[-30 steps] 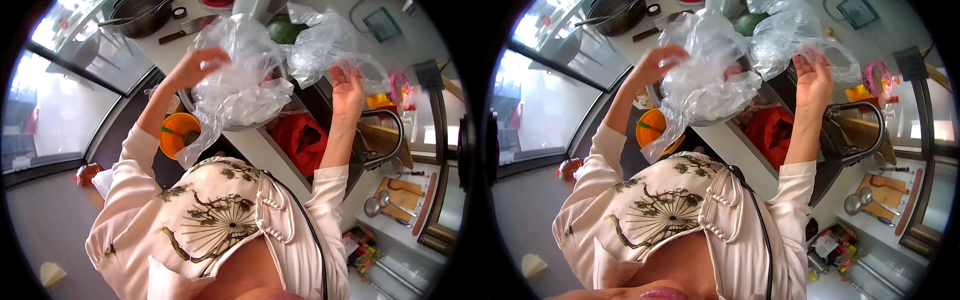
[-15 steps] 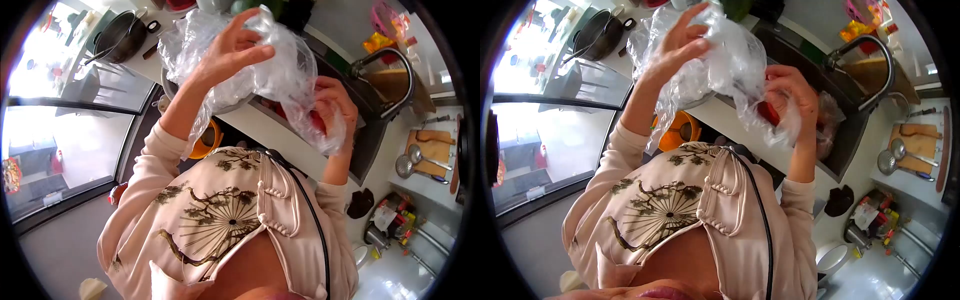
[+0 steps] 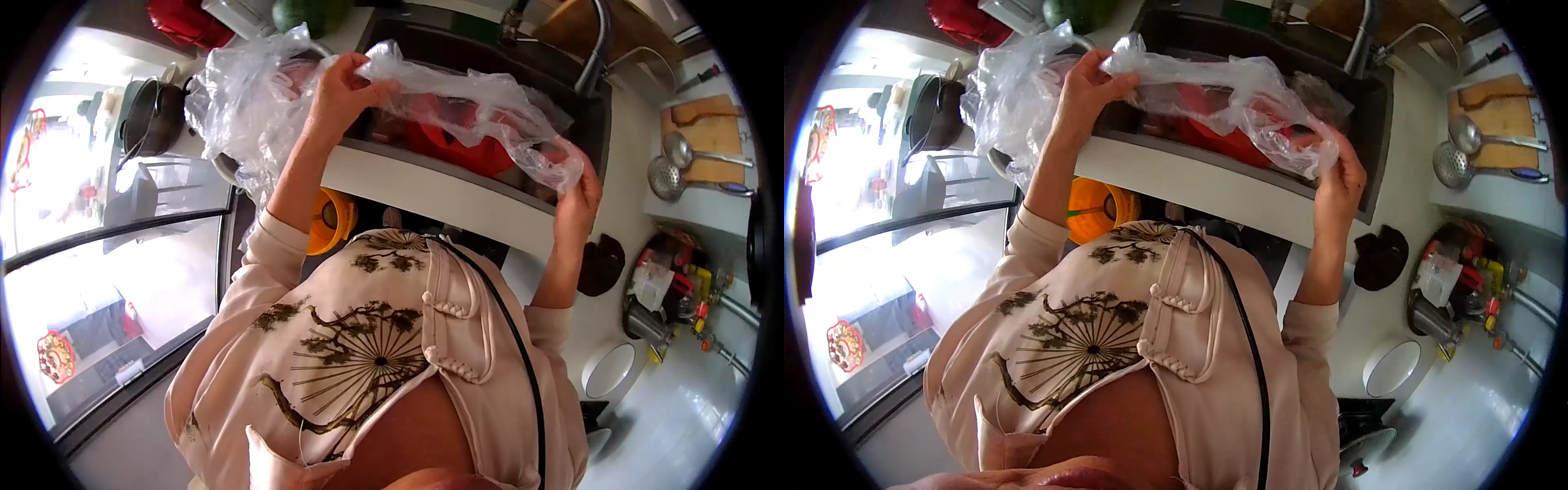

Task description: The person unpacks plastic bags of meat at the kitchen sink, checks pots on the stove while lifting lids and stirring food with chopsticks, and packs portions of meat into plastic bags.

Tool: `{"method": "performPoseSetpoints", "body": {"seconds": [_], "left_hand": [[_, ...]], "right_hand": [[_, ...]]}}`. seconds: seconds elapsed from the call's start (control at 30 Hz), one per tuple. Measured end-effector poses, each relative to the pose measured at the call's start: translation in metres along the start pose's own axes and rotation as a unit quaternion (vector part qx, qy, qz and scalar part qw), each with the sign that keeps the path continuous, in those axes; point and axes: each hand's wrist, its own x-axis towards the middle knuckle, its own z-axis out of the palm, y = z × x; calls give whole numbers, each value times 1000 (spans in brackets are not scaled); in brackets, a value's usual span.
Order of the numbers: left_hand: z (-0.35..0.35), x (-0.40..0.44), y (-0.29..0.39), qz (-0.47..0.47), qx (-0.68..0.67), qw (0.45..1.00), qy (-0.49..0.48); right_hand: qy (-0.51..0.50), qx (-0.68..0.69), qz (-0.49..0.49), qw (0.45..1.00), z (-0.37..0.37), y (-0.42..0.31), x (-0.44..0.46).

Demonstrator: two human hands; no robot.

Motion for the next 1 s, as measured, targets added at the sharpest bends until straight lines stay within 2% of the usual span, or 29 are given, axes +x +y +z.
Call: {"method": "performPoseSetpoints", "body": {"seconds": [0.03, 0.07, 0.13, 0.17, 0.2, 0.27, 0.33, 0.37, 0.4, 0.43, 0.47, 0.5, 0.53, 0.57, 0.6, 0.63, 0.67, 0.73, 0.8, 0.87, 0.9, 1.0], "left_hand": [[4, 1, -3, -18, 32, 998, -43], [8, 3, -4, -20, 30, 998, -46], [17, 4, -3, 98, 251, 961, -68], [23, 6, -5, 112, 250, 961, -27], [27, 7, -3, 109, 249, 962, -26], [37, 10, 33, 259, 215, 931, 139], [51, -2, 80, 313, 93, 924, 198], [51, -7, 91, 354, 56, 910, 209], [47, -8, 84, 391, 60, 896, 203], [43, -9, 77, 426, 64, 881, 195], [53, -7, 64, 425, 209, 859, 198], [60, -5, 44, 411, 350, 819, 194], [59, 15, -3, 351, 369, 860, -10], [58, 9, -38, 202, 313, 927, -45], [53, -7, -33, 153, 280, 948, 18], [44, -10, -21, 122, 232, 963, 68], [36, -17, -19, 71, 180, 975, 113], [30, -30, -21, 93, 165, 975, 118], [25, -31, -12, 98, 157, 977, 108], [30, -43, -10, 85, 243, 965, 47], [32, -48, -7, 90, 230, 968, 45], [47, -55, 41, 270, 332, 879, 212]], "right_hand": [[6, 35, 20, 999, -5, 1, 0], [14, 70, 39, 997, -7, -2, 1], [-80, 291, 30, 953, -10, -13, 7], [-115, 302, 20, 946, -15, -9, 14], [-118, 301, 23, 946, -16, -11, 22], [-89, 378, 6, 922, -11, -29, 38], [17, 256, -85, 963, -5, -59, 51], [11, 255, -83, 963, 0, -75, 54], [55, 193, -214, 956, 5, -92, 55], [99, 129, -341, 926, 7, -100, 55], [58, -88, -434, 895, -1, -85, 57], [15, -298, -502, 812, -9, -58, 57], [-112, -430, -268, 855, -6, -24, 58], [-215, -365, -186, 887, -15, 16, 64], [-178, -170, -12, 969, -21, 22, 51], [-17, 62, 229, 971, -20, 11, 43], [-66, 203, 186, 959, -55, 52, 49], [-29, 288, 200, 936, -45, 19, 39], [-70, 309, 167, 934, -31, 0, 42], [-110, 312, 188, 925, -29, -11, 32], [-104, 270, 176, 941, -25, -17, 30], [-94, 223, 149, 959, -13, -31, 20]]}}
